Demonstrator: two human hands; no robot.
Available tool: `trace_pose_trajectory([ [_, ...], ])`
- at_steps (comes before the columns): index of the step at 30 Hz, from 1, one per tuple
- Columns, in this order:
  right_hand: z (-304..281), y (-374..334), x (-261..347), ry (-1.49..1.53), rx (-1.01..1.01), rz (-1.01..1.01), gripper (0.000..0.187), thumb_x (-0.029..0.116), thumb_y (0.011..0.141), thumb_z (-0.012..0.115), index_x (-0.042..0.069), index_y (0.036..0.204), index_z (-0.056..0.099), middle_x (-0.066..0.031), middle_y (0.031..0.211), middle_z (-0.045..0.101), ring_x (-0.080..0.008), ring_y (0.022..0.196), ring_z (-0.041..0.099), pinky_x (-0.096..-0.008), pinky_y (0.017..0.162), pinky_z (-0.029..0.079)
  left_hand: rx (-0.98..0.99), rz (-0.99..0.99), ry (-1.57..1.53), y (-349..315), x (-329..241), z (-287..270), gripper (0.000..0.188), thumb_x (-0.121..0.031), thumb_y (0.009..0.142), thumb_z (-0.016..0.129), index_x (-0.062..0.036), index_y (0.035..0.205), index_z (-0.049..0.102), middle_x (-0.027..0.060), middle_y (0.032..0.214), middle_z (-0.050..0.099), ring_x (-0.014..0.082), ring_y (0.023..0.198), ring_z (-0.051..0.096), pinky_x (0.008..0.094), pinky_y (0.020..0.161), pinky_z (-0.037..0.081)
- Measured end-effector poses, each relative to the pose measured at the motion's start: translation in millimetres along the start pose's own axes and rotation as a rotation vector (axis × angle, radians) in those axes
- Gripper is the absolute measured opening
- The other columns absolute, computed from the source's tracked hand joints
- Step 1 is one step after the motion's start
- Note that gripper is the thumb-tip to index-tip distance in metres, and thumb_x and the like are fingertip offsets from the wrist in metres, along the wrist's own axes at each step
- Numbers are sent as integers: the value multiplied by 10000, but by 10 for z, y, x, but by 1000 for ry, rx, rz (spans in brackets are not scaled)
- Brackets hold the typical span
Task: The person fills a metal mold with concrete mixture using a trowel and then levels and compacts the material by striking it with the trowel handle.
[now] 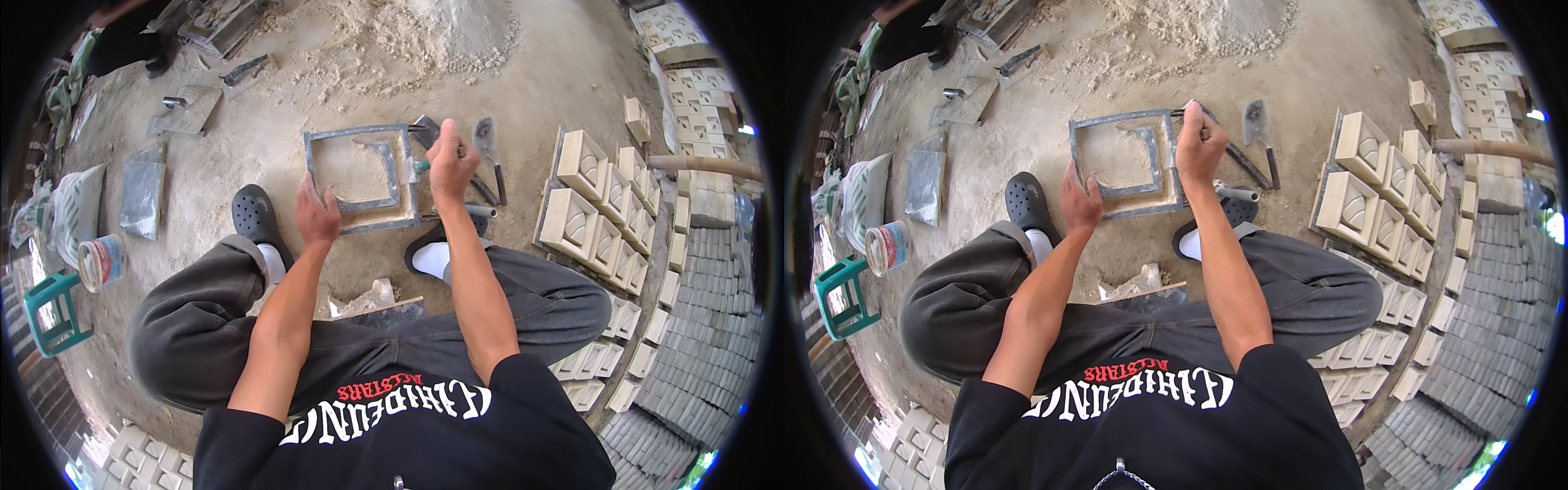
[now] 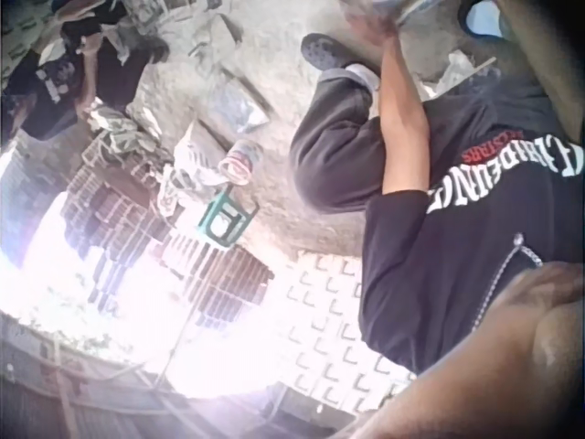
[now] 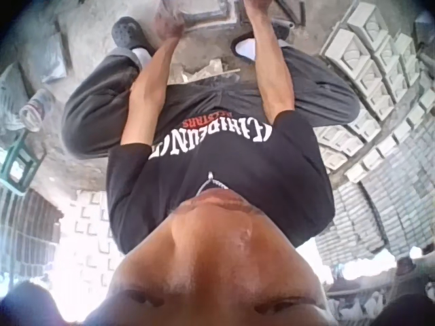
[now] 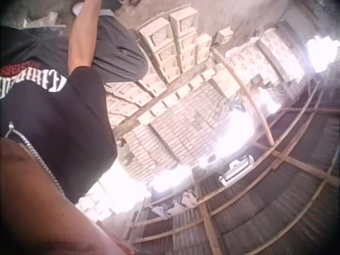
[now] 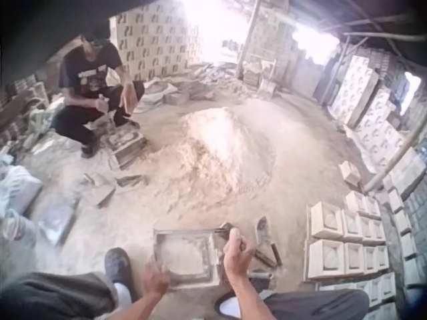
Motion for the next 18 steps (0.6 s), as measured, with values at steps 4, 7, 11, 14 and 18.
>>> trace_pose_trajectory([
  [4,-12,-109,-76,-83,11,-149,515,266,998,536,94,533,396,32,511,418,-67,480,369,-280,464,261,-10,27,-25,7,-52,5,599,-220,913,536,51,1421,371,250,1379,483,391,1283,458,453,1080,357],
  [7,140,80,-21,-35,90,-71,489,248,998,527,80,549,430,31,520,428,-62,487,369,-277,472,257,-2,12,0,-12,5,19,604,-219,913,537,51,1425,367,254,1381,480,391,1284,458,453,1081,355],
  [11,166,75,-56,10,88,-133,489,262,1002,525,89,556,423,33,520,424,-59,486,367,-280,463,254,9,3,-22,26,-14,30,606,-217,912,537,54,1426,364,260,1381,477,393,1286,456,453,1086,352],
  [14,247,180,-37,-116,84,-208,508,306,1000,514,71,577,361,61,518,327,-56,493,290,-290,470,203,-22,25,-47,44,-58,26,607,-218,911,537,58,1424,364,264,1381,475,395,1286,455,453,1089,348],
  [18,286,252,47,0,63,-62,507,313,991,511,71,561,392,51,524,357,-59,521,321,-308,492,200,-10,18,-27,14,-19,-14,605,-223,914,535,62,1421,369,264,1381,475,397,1288,454,453,1092,346],
])
Point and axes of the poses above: each hand's wrist, its own y-axis towards the middle knuckle, its own z-axis out of the palm, x = y × z, the point moved 10 cm from there along y, towards the middle knuckle
